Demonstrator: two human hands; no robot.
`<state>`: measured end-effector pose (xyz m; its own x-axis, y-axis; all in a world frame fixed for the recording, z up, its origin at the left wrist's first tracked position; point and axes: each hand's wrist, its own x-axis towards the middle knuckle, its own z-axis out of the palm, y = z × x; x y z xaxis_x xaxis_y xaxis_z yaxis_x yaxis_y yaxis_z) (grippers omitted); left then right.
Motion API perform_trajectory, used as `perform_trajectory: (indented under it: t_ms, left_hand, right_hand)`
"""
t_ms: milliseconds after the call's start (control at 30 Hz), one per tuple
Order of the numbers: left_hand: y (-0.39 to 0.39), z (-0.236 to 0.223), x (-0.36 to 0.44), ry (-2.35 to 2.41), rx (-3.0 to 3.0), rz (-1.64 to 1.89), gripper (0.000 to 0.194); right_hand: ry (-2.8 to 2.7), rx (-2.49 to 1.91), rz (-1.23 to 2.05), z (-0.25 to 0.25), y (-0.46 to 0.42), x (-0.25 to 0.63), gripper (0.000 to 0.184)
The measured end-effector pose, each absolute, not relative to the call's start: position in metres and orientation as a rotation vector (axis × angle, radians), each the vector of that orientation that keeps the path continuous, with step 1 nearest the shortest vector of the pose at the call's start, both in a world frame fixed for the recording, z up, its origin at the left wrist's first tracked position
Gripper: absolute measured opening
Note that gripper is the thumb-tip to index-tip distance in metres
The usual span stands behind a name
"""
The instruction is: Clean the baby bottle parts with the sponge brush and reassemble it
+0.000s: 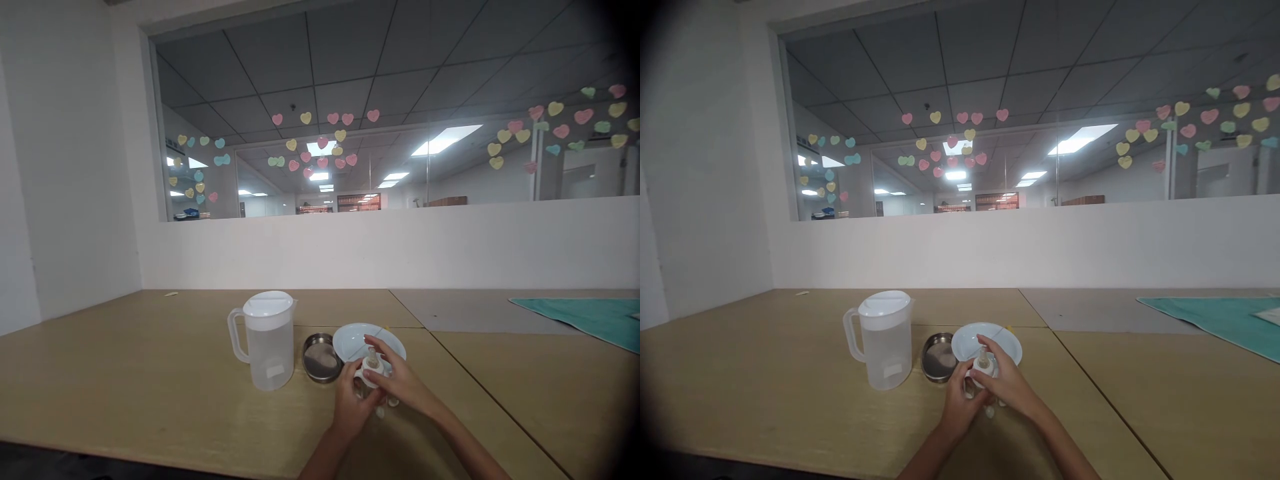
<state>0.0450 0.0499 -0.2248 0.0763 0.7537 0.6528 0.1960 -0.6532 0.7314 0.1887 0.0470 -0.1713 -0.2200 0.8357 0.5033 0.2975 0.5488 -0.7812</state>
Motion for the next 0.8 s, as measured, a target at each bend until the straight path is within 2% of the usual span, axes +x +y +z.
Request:
perform_trajectory:
  t_ms: [200, 300, 467, 633, 800]
  left_hand:
    - [0.048, -0.223, 0.045, 0.973, 1.881, 1.555, 0.047]
    - [0.049, -0.225, 0.045, 0.987, 1.866, 1.553, 0.050]
    - [0.049, -0.224, 0.045, 0.961, 1.904, 1.570, 0.045]
    - [0.046, -0.222, 0.046, 0.995, 1.914, 1.599, 0.035]
    - [0.052, -0.232, 0.044, 0.998, 1.834, 1.613, 0.058]
  right_hand:
    - [-1.808, -0.947, 0.631, -0.187, 0.060, 0.210, 0.067]
    - [-1.673, -1.017, 0.559, -0.187, 0.065, 0.223, 0.060]
    - [-1.743, -0.927, 0.792, -0.181, 0.053, 0.207, 0.045]
    - [-1.848, -1.046, 0.466, -0.181, 0.047, 0.185, 0.044]
    - [-1.802, -0.959, 0.538, -0.177, 0.055, 0.184, 0.039]
